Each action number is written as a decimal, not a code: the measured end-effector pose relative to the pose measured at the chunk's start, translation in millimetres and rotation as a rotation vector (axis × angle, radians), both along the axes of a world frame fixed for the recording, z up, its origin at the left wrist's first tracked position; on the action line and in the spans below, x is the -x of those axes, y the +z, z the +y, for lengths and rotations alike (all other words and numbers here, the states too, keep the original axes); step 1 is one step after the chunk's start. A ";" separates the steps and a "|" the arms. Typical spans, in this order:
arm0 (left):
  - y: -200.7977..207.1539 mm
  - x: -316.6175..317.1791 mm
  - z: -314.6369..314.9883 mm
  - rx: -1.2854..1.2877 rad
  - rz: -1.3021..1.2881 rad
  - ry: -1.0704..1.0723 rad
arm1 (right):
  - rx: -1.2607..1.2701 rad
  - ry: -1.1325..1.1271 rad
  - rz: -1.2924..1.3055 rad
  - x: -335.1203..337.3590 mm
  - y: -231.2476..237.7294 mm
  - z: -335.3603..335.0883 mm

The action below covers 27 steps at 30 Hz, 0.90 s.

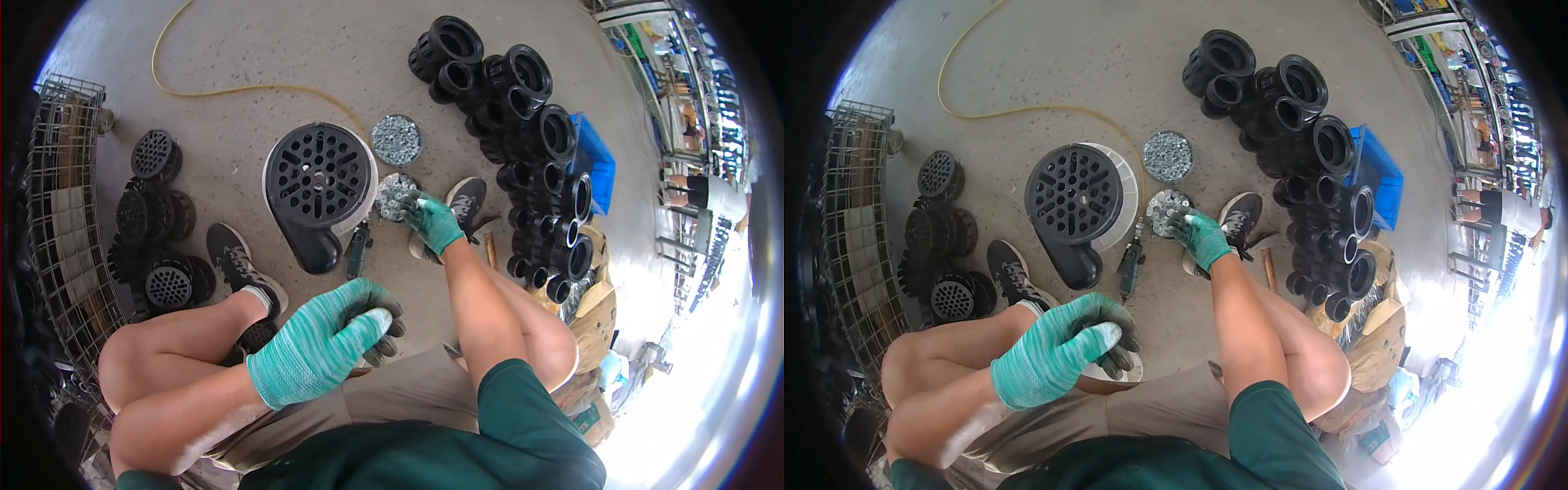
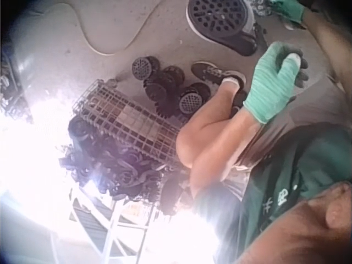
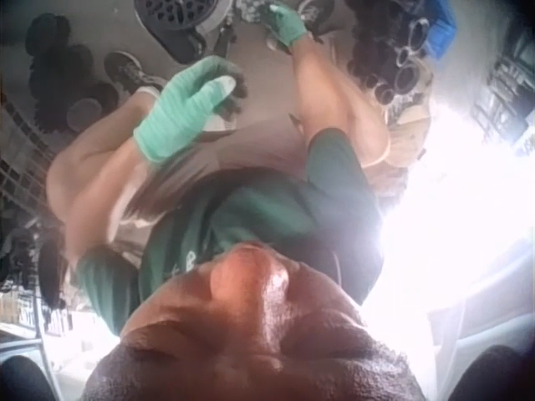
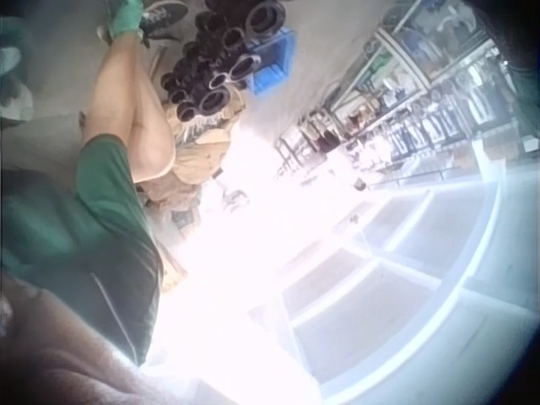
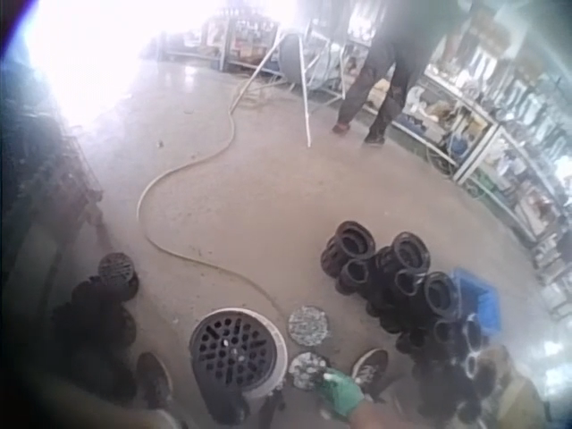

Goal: The person assembles components into a black circular housing. Using an air-powered screwdriver, the person fastens multiple screws into a circular metal plate positioned on top of the housing, then places the assembled unit into a large wire bin and retrieves another housing to repeat the process.

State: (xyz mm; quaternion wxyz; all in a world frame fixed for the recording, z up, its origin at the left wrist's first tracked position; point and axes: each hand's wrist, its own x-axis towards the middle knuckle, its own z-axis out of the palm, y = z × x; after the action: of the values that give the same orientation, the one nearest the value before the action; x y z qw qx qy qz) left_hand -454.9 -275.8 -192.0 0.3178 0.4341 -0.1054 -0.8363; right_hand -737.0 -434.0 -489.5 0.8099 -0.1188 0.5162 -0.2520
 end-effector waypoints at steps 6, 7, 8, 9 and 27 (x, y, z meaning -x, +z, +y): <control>-6.0 3.3 8.8 0.021 0.021 0.045 | -0.034 -0.041 -0.040 -4.6 19.0 1.2; -5.6 3.4 9.7 0.021 0.011 0.040 | 0.007 -0.014 0.010 -7.4 19.2 2.3; -5.1 4.1 10.5 0.022 0.010 0.040 | 0.007 -0.014 0.009 -7.2 15.7 3.1; -4.8 4.7 11.2 0.028 0.002 0.040 | 0.074 0.030 0.117 -6.8 9.6 4.0; -13.9 -4.0 -2.3 -0.107 0.042 0.029 | 0.611 1.073 1.310 -42.5 -57.2 -5.9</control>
State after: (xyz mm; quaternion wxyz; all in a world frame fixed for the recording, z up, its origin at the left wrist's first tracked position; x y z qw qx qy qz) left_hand -450.9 -278.2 -205.9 0.3084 0.4342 -0.0477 -0.8451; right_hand -694.5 -439.9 -546.8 0.2953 -0.6738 0.6601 0.1519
